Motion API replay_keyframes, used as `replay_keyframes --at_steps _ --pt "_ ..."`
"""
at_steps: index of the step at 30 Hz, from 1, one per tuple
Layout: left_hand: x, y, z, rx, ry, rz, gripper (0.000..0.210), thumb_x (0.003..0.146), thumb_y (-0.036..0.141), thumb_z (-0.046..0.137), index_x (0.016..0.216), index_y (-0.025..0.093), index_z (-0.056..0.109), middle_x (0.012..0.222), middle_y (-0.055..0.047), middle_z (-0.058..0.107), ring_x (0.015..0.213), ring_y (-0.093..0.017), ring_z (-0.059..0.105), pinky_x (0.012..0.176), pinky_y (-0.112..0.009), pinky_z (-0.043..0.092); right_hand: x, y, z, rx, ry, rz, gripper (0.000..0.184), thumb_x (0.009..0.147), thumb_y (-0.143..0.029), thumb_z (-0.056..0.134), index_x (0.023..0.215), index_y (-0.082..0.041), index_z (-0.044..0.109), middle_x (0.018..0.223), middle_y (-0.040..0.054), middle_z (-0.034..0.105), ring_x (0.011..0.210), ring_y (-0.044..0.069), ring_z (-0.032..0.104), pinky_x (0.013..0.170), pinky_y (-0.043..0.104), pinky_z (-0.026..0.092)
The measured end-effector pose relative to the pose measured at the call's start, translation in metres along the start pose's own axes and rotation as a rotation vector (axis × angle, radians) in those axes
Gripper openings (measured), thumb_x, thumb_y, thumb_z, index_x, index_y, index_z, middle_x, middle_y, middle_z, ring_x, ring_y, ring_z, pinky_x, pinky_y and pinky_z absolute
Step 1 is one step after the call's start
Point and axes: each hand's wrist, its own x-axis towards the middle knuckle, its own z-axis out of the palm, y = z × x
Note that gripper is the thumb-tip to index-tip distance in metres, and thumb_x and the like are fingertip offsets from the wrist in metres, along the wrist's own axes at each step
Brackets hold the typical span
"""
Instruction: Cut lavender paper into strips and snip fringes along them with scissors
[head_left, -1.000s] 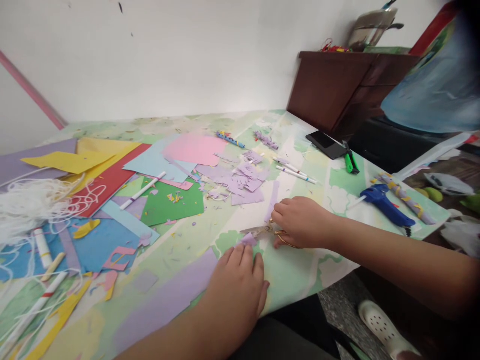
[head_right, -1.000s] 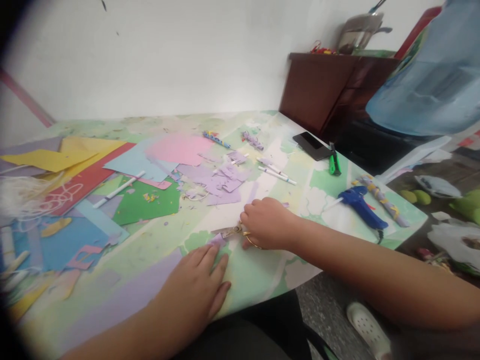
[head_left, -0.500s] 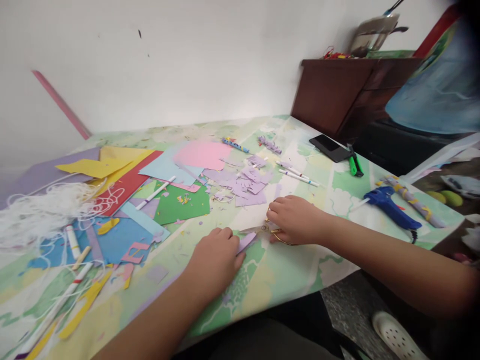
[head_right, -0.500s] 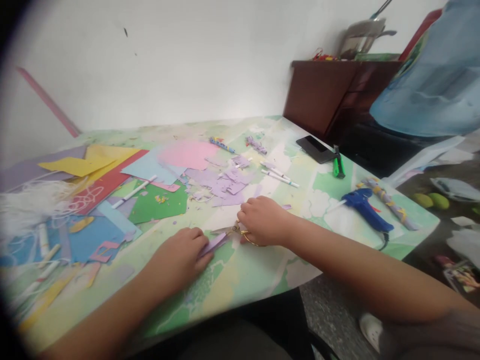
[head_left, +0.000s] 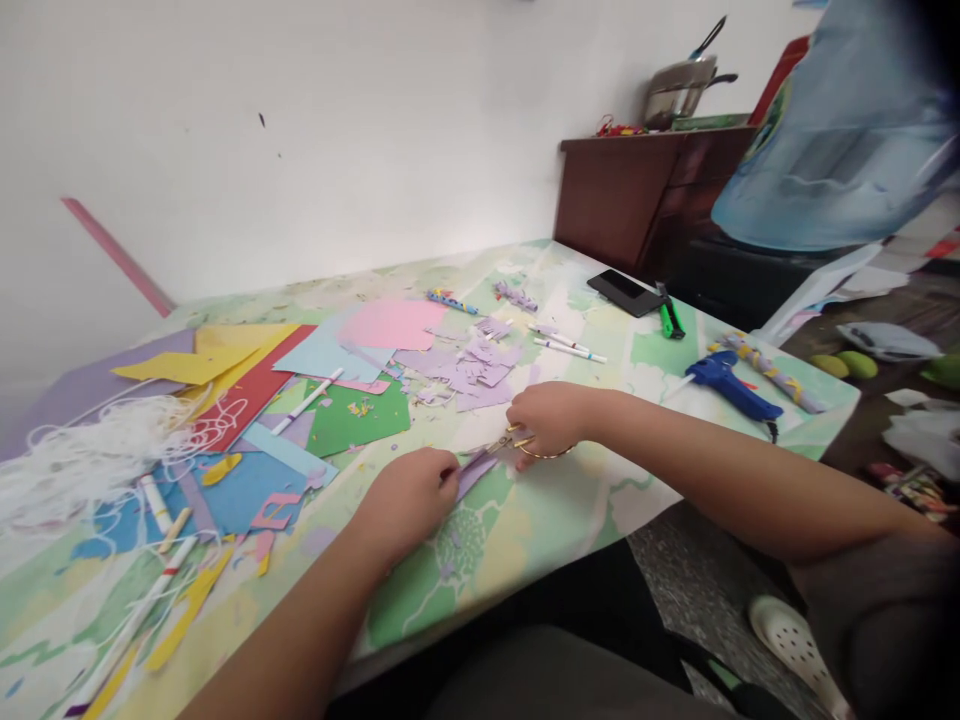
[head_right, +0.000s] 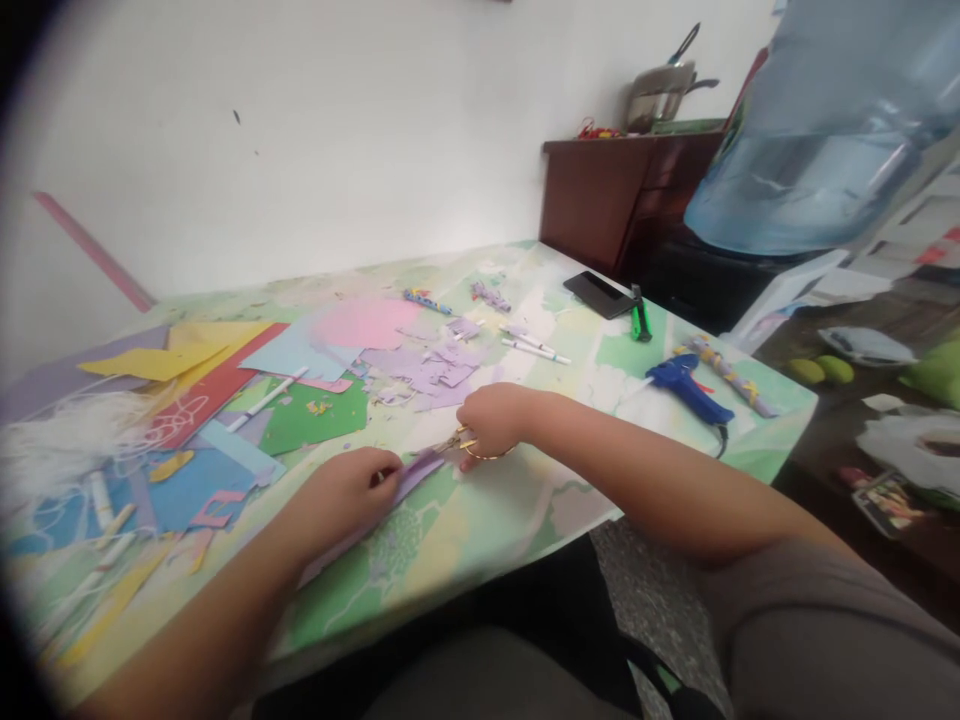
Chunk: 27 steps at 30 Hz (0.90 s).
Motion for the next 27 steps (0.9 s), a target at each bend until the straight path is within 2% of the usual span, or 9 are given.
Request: replay_keyframes --at_steps 10,18,27 --pt "0.013 -0.017 -0.001 -0.169 -0.047 -0.031 0.023 0.069 0.031 0.034 0.065 0.021 0.054 0.065 0.001 0.057 0.06 -0.014 0.049 0.052 -0.023 0.032 0.006 -0.002 -0.008 0.008 -0.01 -0.008 0.05 0.051 -0.059 0.044 0.073 -0.016 0.055 0.069 0.0064 0.055 0.06 0.016 0.046 0.046 0.025 0.024" --pt "0.006 -0.014 -0.009 -0.165 0.09 0.027 0.026 0.071 0.032 0.033 0.073 0.021 0.056 0.075 -0.001 0.058 0.07 -0.015 0.05 0.06 -0.024 0.034 -0.005 -0.004 -0.01 0.177 -0.09 0.041 0.054 0.05 -0.067 0.039 0.069 -0.018 0.054 0.063 0.003 0.053 0.055 0.014 0.044 0.045 0.024 0.025" --pt "0.0 -0.011 -0.004 -0.267 0.078 0.0 0.024 0.07 0.034 0.037 0.073 0.021 0.057 0.075 0.0 0.058 0.07 -0.014 0.051 0.062 -0.025 0.037 -0.02 -0.003 0.0 0.273 -0.068 0.009 0.049 0.053 -0.064 0.04 0.066 -0.019 0.052 0.061 0.0006 0.052 0.052 0.012 0.042 0.045 0.023 0.023"
